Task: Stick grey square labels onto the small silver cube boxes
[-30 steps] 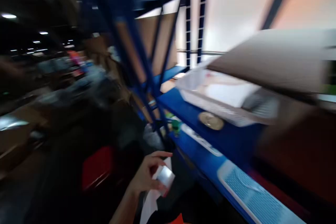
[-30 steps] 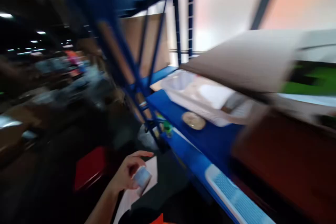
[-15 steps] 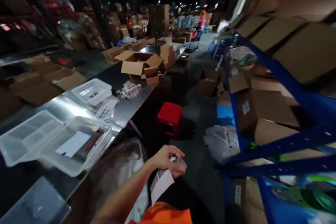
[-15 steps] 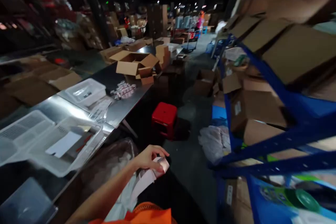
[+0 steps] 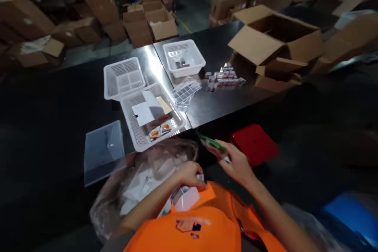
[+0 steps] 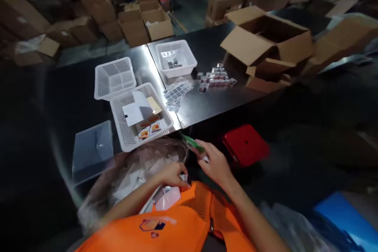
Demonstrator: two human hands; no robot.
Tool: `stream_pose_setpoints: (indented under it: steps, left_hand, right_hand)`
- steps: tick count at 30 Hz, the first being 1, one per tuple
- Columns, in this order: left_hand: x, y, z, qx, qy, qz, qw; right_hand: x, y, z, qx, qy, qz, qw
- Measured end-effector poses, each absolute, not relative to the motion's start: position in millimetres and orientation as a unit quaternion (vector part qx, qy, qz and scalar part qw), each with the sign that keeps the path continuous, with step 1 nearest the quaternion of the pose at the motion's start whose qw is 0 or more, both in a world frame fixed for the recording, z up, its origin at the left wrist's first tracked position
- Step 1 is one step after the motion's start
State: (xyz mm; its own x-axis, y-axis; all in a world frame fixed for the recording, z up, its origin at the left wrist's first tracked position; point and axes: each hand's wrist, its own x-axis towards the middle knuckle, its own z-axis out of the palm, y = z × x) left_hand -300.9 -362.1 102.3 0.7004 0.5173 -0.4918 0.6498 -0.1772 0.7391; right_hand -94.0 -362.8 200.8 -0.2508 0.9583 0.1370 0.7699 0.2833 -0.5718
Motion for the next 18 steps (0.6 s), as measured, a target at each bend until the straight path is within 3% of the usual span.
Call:
stream_pose_setpoints:
  steps: [4, 7, 14, 18]
  left_hand:
    - [-347, -341, 87, 0.702, 0.512, -0.040, 0.494]
    - [-367, -340, 79, 0.662, 0.574, -0.006, 0.481]
    - [-390, -396, 71, 0.512, 0.710, 0.109, 0.471]
    - [-380, -422, 69, 0.429, 0.763, 0.173, 0.451]
  right_hand:
    - [-195, -246, 170, -0.420, -0.872, 0.222, 0.114]
    - [-251, -208, 144, -0.349, -0.905, 0.235, 0.062]
    - [-179, -251, 109, -0.302, -0.923, 0.237, -0.020]
    - [-190, -211, 108, -0.273, -0.937, 0.213, -0.036]
